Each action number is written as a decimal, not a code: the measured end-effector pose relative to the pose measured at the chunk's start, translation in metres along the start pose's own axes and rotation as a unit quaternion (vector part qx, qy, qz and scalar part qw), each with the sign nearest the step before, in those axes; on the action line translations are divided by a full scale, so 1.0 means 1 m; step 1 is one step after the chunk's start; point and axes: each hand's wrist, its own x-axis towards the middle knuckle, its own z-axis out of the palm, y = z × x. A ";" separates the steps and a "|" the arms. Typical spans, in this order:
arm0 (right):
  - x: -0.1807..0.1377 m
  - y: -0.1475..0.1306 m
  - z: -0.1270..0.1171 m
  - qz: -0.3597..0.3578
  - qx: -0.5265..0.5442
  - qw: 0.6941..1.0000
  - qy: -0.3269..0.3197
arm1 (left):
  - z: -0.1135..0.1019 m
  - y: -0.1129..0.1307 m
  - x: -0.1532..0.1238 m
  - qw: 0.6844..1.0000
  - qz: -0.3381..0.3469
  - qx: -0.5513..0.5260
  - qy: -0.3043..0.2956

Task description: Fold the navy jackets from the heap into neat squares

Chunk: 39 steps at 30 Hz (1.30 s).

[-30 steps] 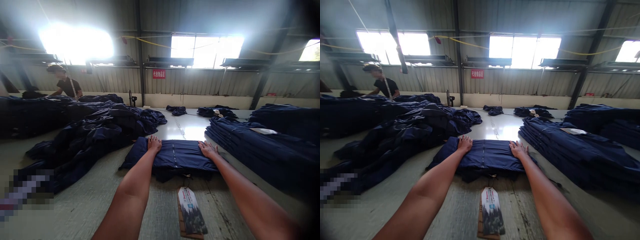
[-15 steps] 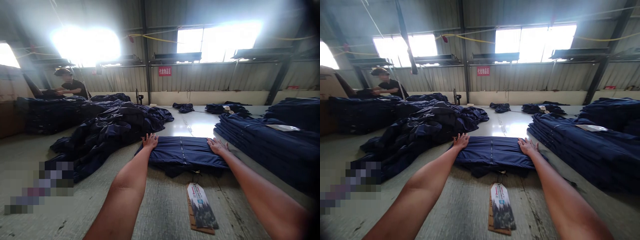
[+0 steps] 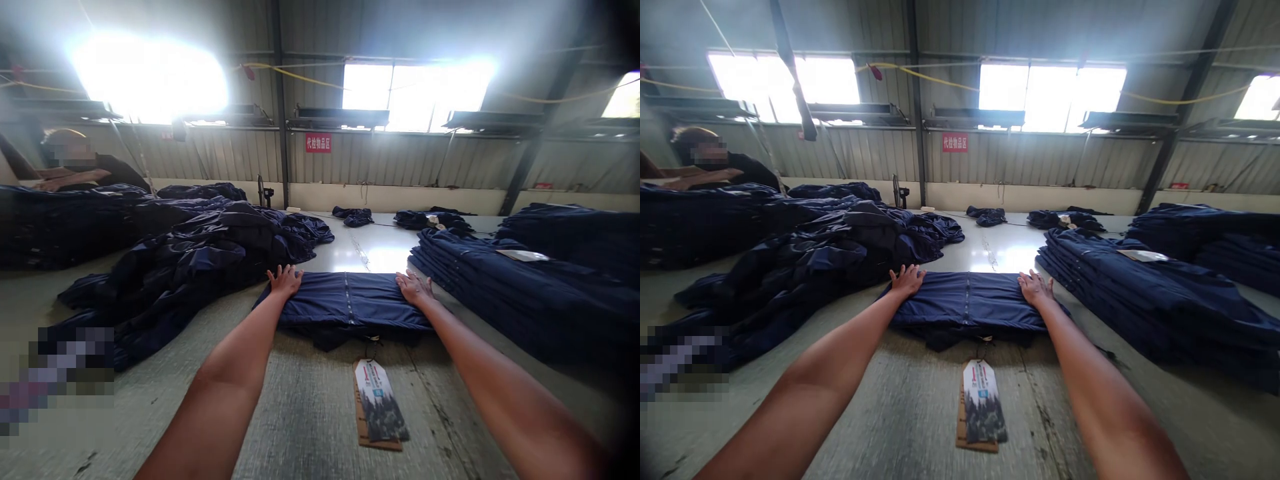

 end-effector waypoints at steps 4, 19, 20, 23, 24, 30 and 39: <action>-0.008 -0.003 -0.024 -0.075 0.002 0.997 0.028 | -0.024 0.017 -0.007 0.995 0.100 -0.001 -0.024; -0.158 -0.030 -0.047 -0.357 0.067 0.932 -0.003 | -0.031 0.031 -0.166 0.895 0.443 0.053 -0.025; -0.158 -0.029 -0.045 -0.354 0.073 0.933 -0.002 | -0.030 0.030 -0.165 0.900 0.431 0.054 -0.024; -0.154 -0.027 -0.043 -0.353 0.080 0.932 0.002 | -0.033 0.025 -0.159 0.905 0.420 0.060 -0.032; -0.153 -0.026 -0.043 -0.354 0.079 0.932 0.002 | -0.034 0.024 -0.157 0.905 0.419 0.064 -0.034; -0.147 -0.029 -0.046 -0.358 0.055 0.932 -0.005 | -0.031 0.025 -0.149 0.908 0.409 0.088 -0.021; -0.142 -0.037 -0.050 -0.348 0.029 0.937 -0.022 | -0.038 0.037 -0.147 0.910 0.393 0.130 -0.017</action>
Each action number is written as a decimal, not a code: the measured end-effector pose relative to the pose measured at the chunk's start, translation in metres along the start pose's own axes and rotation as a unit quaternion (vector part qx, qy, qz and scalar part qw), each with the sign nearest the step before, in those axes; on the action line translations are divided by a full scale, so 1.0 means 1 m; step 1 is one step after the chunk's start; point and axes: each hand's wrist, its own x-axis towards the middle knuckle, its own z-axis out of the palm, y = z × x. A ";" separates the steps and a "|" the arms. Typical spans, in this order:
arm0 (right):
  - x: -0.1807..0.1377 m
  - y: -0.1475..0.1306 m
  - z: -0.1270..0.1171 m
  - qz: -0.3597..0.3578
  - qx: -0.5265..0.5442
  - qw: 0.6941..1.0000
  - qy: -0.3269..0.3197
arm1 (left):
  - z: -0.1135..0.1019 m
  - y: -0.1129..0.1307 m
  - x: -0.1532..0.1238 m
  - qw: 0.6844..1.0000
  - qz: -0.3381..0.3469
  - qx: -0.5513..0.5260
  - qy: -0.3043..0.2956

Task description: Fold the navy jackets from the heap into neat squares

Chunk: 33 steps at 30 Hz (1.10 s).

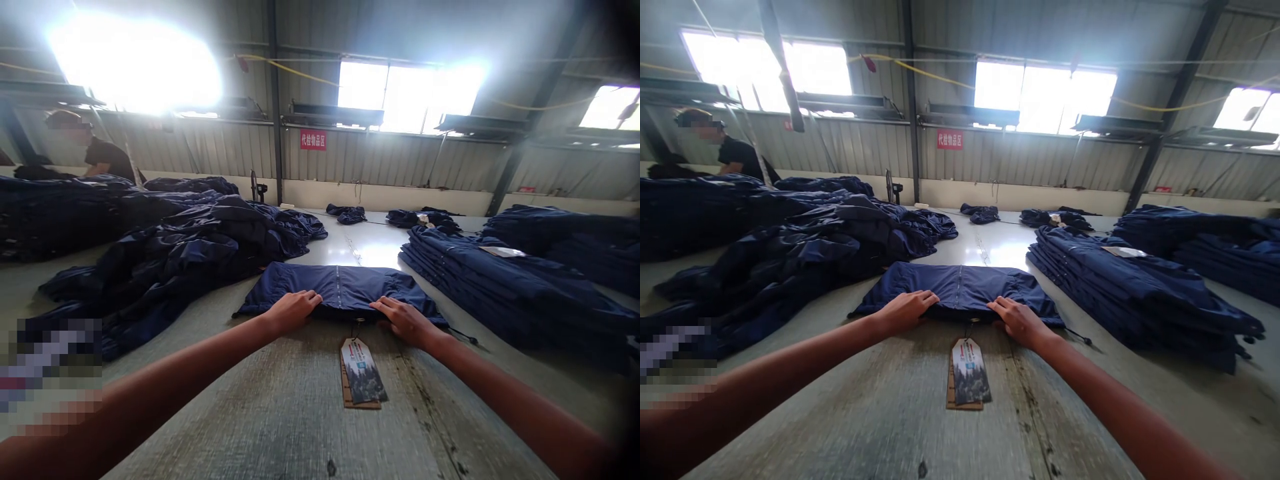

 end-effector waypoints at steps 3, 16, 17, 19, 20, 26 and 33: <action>0.000 -0.001 -0.001 -0.005 -0.016 1.000 0.006 | -0.001 0.001 -0.001 0.999 -0.033 0.013 -0.016; 0.023 -0.001 -0.008 0.045 -0.068 0.996 -0.024 | -0.015 -0.017 0.017 0.998 -0.033 0.008 -0.056; 0.027 -0.001 -0.013 0.049 -0.064 0.996 -0.030 | -0.018 -0.019 0.020 0.998 -0.033 0.005 -0.060; 0.034 0.000 -0.024 0.054 -0.059 0.996 -0.040 | -0.026 -0.023 0.024 0.997 -0.030 -0.006 -0.064; 0.037 0.001 -0.030 0.059 -0.058 0.996 -0.041 | -0.030 -0.026 0.027 0.997 -0.028 -0.014 -0.065; 0.052 0.004 -0.076 0.073 -0.019 0.995 -0.060 | -0.070 -0.044 0.038 0.987 0.000 -0.116 -0.111; 0.056 -0.006 -0.138 0.052 0.027 0.994 -0.094 | -0.124 -0.053 0.037 0.948 -0.007 -0.232 -0.217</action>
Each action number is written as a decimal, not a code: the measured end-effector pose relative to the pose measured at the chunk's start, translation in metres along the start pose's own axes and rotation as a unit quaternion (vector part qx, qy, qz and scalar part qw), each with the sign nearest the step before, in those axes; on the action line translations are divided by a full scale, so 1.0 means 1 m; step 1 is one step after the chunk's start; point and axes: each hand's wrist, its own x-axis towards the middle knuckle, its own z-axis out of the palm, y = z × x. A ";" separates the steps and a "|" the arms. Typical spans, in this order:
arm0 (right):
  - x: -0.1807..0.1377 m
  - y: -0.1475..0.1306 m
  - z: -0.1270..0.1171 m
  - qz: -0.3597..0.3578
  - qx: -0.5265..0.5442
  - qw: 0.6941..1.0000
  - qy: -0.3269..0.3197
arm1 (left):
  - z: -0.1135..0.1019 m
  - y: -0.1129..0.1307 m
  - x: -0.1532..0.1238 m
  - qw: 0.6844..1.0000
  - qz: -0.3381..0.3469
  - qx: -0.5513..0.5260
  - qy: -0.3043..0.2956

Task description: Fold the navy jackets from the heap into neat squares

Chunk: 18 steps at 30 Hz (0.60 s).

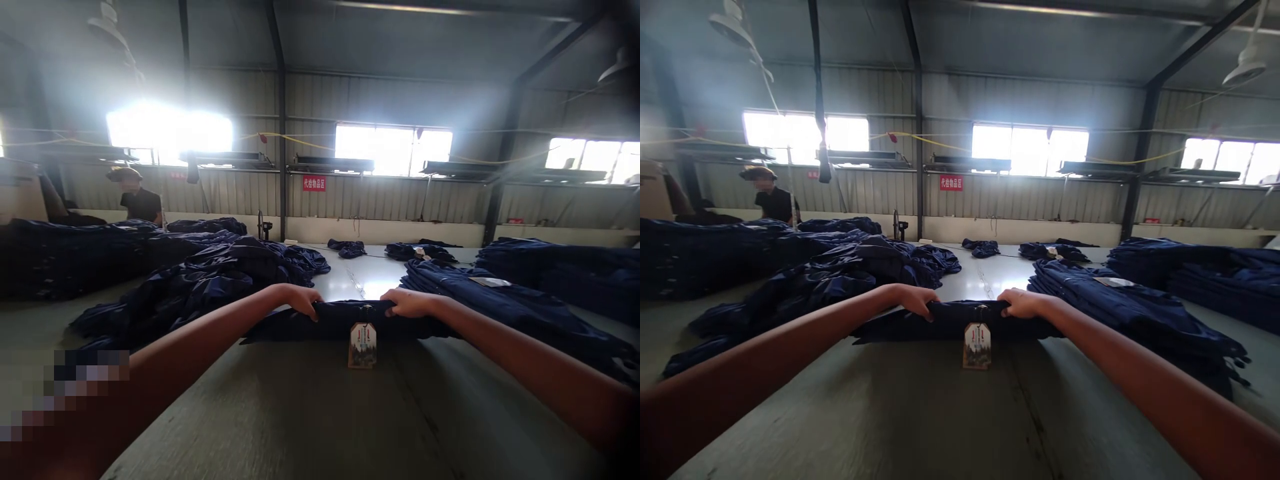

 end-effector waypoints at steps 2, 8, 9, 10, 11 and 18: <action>-0.004 -0.008 -0.020 -0.001 0.030 0.999 -0.042 | -0.014 0.008 -0.010 1.000 -0.008 -0.019 -0.020; -0.020 -0.037 -0.086 0.001 0.126 0.972 -0.200 | -0.063 0.041 -0.051 0.988 -0.046 -0.108 -0.098; -0.023 -0.041 -0.097 0.004 0.141 0.965 -0.221 | -0.072 0.046 -0.058 0.986 -0.050 -0.120 -0.103; -0.026 -0.046 -0.108 0.009 0.157 0.958 -0.239 | -0.080 0.051 -0.064 0.985 -0.052 -0.127 -0.106; -0.029 -0.049 -0.118 0.019 0.173 0.951 -0.256 | -0.089 0.055 -0.070 0.985 -0.053 -0.128 -0.108; -0.027 -0.048 -0.147 0.081 0.275 0.909 -0.302 | -0.116 0.049 -0.068 0.980 -0.060 -0.137 -0.135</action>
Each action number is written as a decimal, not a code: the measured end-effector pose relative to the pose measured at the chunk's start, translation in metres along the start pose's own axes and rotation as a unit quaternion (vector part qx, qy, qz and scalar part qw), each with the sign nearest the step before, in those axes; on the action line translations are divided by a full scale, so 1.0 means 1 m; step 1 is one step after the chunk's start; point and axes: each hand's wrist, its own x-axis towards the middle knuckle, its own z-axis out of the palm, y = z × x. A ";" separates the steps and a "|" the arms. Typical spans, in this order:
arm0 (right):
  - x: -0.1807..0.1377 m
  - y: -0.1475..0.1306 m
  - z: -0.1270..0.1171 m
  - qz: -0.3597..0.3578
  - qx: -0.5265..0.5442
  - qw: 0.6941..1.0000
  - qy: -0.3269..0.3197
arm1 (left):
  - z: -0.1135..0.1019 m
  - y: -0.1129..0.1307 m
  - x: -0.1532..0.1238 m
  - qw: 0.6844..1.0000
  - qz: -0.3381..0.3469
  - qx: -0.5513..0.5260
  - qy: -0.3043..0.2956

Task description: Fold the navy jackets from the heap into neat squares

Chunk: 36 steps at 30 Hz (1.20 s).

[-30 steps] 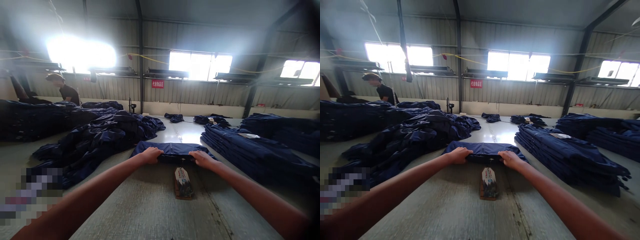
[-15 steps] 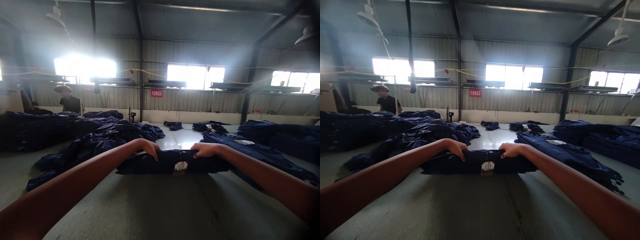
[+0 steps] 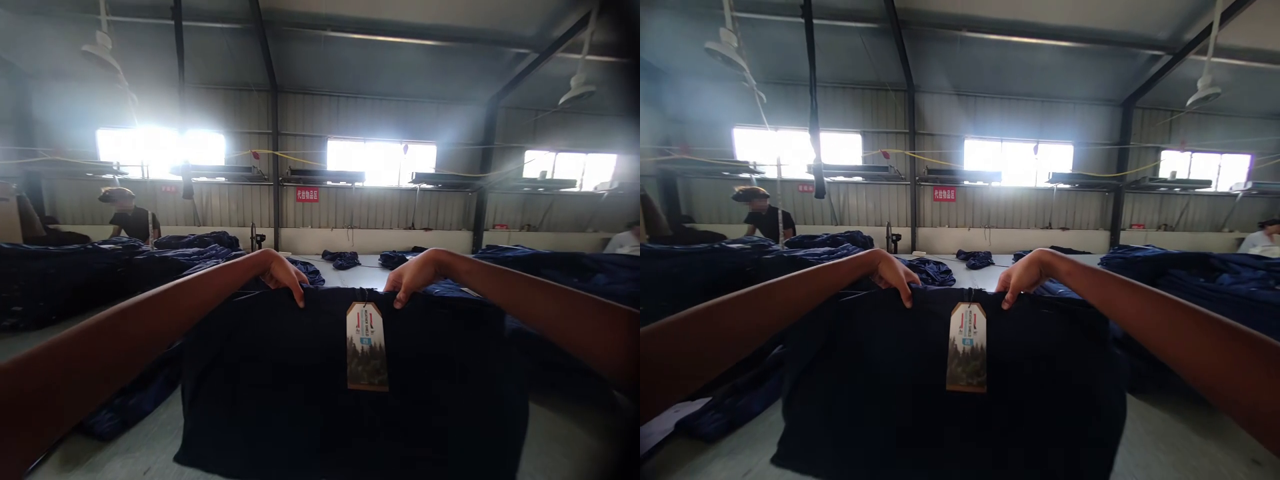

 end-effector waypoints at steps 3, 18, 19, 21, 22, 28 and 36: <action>0.035 0.022 -0.005 0.009 -0.007 1.000 -0.016 | 0.005 -0.021 0.035 0.998 -0.018 -0.052 -0.041; 0.246 0.136 -0.014 0.070 -0.063 0.993 0.070 | 0.031 -0.148 0.235 0.992 -0.105 -0.048 -0.058; 0.253 0.137 -0.016 0.069 -0.076 0.991 0.083 | 0.027 -0.151 0.238 0.993 -0.107 -0.032 -0.047; 0.265 0.137 -0.018 0.058 -0.100 0.988 0.106 | 0.019 -0.154 0.242 0.994 -0.104 0.003 -0.017; 0.269 0.136 -0.018 0.049 -0.115 0.985 0.120 | 0.015 -0.154 0.242 0.995 -0.101 0.022 0.000; 0.275 0.132 0.017 -0.008 -0.200 0.942 0.271 | 0.042 -0.124 0.230 0.973 -0.033 0.120 0.192; 0.262 0.180 0.086 0.054 -0.227 0.896 0.377 | 0.159 -0.105 0.248 0.904 0.037 0.185 0.384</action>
